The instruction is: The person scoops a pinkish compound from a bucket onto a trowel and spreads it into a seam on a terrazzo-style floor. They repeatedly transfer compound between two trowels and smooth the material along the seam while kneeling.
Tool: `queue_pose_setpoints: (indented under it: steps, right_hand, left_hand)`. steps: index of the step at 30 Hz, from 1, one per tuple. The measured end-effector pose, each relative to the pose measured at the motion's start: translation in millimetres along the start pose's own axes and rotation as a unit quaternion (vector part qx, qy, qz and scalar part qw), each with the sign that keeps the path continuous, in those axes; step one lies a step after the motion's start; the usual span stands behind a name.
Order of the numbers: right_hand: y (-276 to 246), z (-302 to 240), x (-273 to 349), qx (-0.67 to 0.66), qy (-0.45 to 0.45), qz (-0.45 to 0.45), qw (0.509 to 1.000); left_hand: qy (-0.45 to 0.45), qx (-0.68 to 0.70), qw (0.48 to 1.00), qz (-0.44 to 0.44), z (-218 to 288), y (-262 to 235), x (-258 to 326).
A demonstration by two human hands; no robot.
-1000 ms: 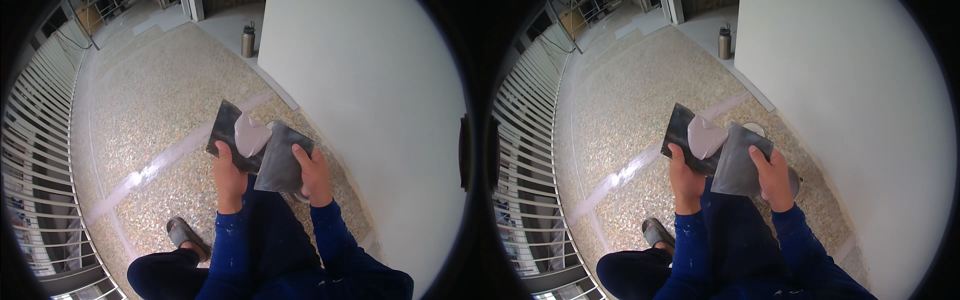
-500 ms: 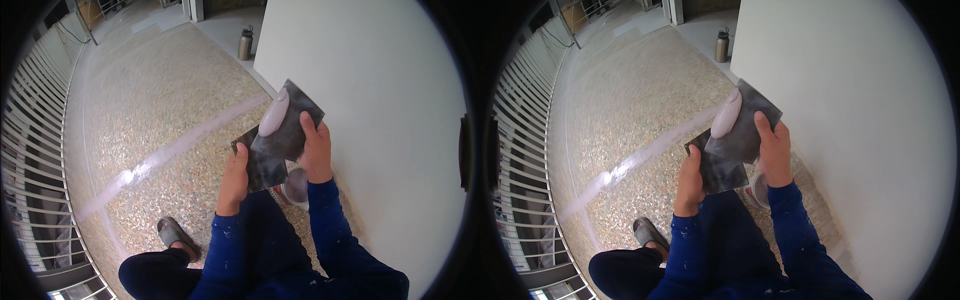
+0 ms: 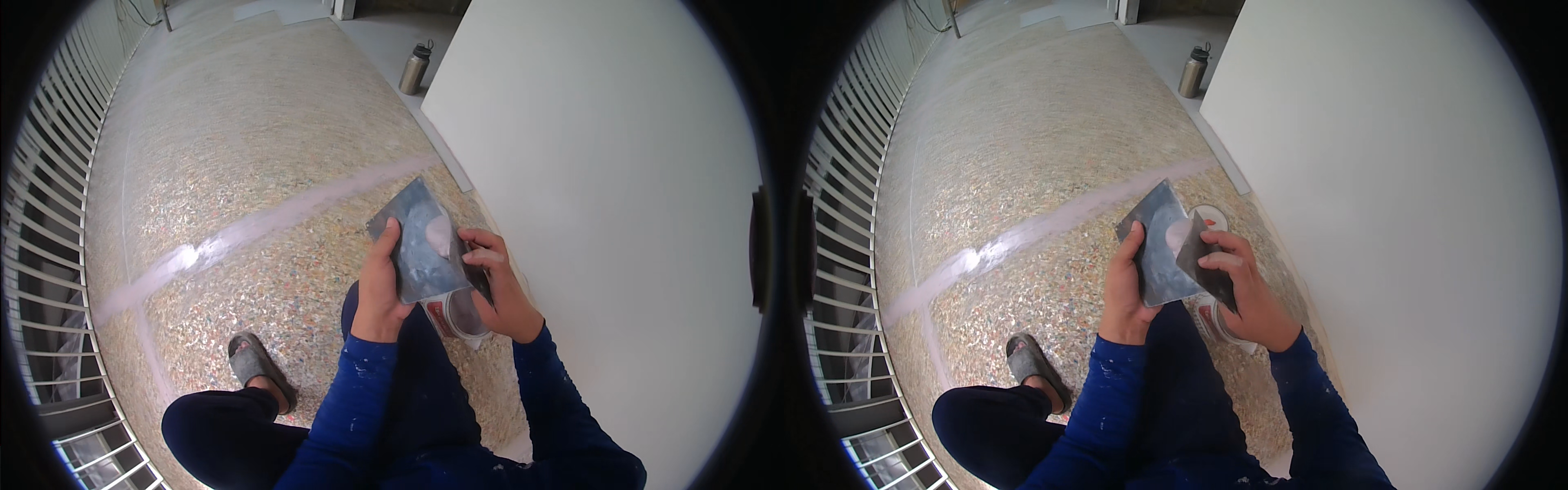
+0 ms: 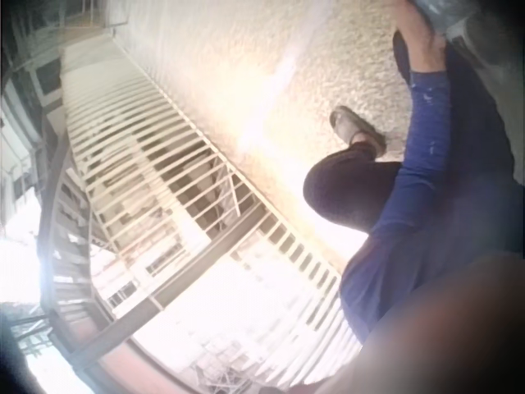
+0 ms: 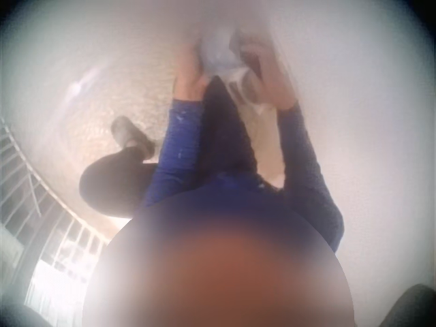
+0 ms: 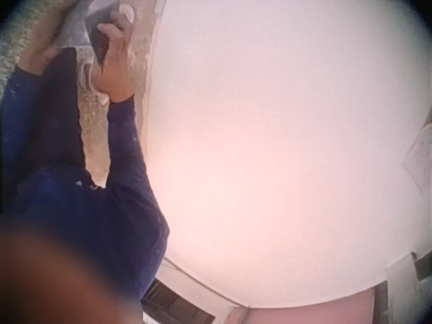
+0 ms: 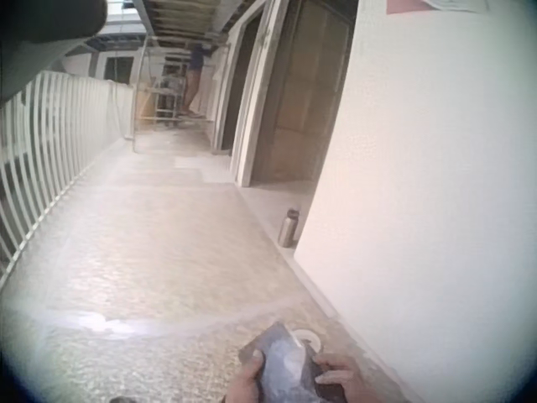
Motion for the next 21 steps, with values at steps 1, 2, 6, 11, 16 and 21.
queue_pose_setpoints:
  steps: [1, 2, 6, 11, 16, 21]
  right_hand:
    - [-0.9, 5.1, 2.9, -0.007, 0.011, -0.006, 1.000]
    - [-2.5, 11.4, 5.6, -0.015, 0.024, -0.003, 1.000]
    - [-7.1, 30.6, 16.4, 0.000, 0.051, -0.044, 0.998]
    - [-20.5, 52.0, 36.2, -0.054, 0.192, 0.073, 0.977]
    - [-12.8, 48.5, 34.9, -0.354, 0.116, 0.397, 0.839]
    - [-10.8, 33.0, 16.9, -0.192, 0.136, 0.300, 0.924]
  left_hand:
    - [0.007, -0.003, 1.000, 0.001, 0.2, 1.5, 0.7]
    - [0.016, -0.007, 1.000, 0.002, 1.0, 2.9, 1.2]
    - [0.015, 0.000, 1.000, 0.013, 3.5, 3.8, 3.5]
    - [0.035, 0.018, 0.999, -0.004, 10.7, 2.7, 3.4]
    - [0.094, -0.060, 0.992, 0.062, 7.7, -0.6, -3.4]
    - [0.219, -0.185, 0.947, 0.144, 19.4, -5.4, 6.9]
Point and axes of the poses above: each hand's wrist, its own x-axis away from the middle knuckle, its own y-axis out of the palm, z = x × y, the point moved 7 cm from there along -x, towards the middle knuckle, and after that the axes turned 15 degrees about -y, right-handed, at the moved point
